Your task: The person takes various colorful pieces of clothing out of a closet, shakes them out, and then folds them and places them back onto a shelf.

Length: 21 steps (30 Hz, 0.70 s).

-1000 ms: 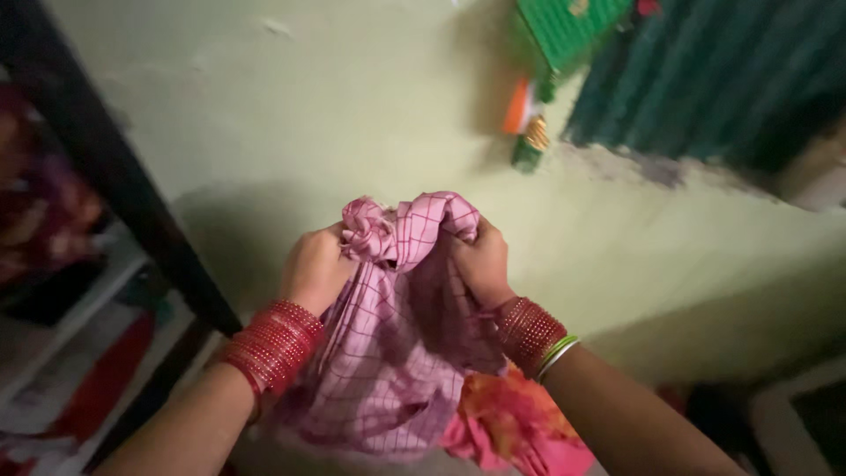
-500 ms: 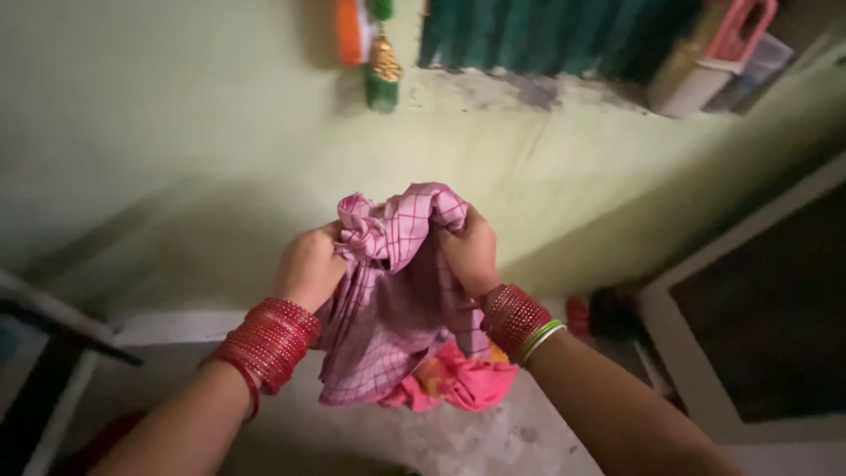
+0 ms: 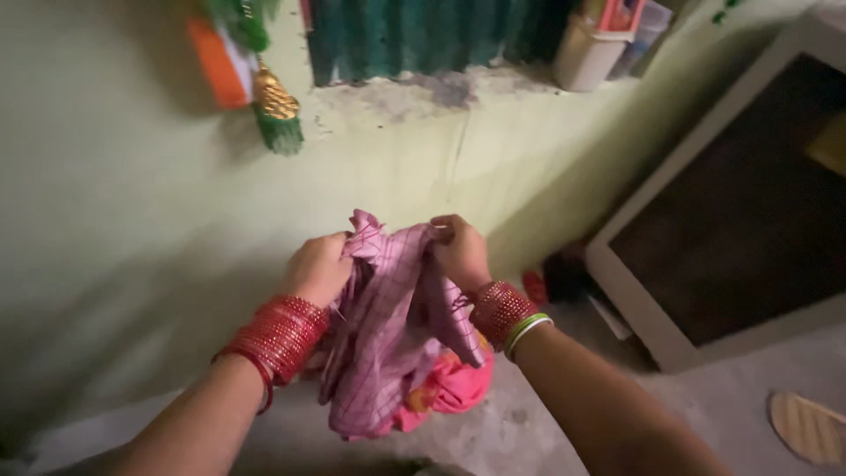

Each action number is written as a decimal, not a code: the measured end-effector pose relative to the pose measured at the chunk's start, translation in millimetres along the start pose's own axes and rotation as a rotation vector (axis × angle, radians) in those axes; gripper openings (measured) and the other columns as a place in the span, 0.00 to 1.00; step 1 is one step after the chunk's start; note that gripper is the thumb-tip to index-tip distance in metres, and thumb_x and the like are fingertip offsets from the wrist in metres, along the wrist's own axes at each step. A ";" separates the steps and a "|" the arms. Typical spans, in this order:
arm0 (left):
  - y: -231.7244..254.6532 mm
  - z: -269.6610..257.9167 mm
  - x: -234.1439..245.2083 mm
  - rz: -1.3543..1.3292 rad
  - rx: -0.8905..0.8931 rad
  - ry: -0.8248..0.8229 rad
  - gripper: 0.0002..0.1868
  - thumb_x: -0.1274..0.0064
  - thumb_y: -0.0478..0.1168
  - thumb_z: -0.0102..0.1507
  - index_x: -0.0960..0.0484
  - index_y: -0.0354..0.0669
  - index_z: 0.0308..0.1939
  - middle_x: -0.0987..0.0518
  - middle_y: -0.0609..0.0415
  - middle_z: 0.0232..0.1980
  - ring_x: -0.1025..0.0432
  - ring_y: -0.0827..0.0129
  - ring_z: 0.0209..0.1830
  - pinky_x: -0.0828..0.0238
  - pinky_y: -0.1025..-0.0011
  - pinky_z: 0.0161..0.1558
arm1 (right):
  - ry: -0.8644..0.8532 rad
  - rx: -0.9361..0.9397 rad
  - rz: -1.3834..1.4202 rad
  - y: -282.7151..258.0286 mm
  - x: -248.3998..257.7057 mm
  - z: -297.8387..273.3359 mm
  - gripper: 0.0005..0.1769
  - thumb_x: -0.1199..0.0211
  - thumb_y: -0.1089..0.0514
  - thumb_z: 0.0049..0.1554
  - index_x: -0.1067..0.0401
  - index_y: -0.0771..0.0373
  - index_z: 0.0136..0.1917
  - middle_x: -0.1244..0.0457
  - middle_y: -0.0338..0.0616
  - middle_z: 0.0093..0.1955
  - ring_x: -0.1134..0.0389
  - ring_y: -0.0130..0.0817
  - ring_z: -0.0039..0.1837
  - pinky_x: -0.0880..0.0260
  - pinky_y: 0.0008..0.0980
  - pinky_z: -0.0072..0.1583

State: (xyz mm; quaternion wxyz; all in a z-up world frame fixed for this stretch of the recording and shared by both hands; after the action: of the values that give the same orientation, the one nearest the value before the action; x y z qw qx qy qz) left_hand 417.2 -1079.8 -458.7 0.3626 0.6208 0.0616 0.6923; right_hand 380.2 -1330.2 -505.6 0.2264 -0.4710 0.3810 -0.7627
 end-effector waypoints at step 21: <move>-24.8 33.2 -144.8 -0.188 0.220 -0.183 0.11 0.48 0.37 0.65 0.11 0.47 0.46 0.15 0.49 0.47 0.19 0.56 0.45 0.24 0.63 0.47 | -0.231 -0.138 0.188 100.2 -94.0 -25.2 0.14 0.35 0.62 0.55 0.24 0.67 0.55 0.27 0.51 0.49 0.24 0.37 0.50 0.23 0.32 0.52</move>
State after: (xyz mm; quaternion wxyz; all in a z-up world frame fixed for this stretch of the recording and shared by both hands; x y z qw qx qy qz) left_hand 452.8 -1157.7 -582.7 0.3598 0.7087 0.1614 0.5850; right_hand 399.1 -1315.6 -643.3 0.3061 -0.5322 0.4463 -0.6510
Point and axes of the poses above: each hand's wrist, its own z-axis towards the middle knuckle, its own x-axis out of the back of the hand, y = z × x, the point moved 1 cm from there along z, towards the middle knuckle
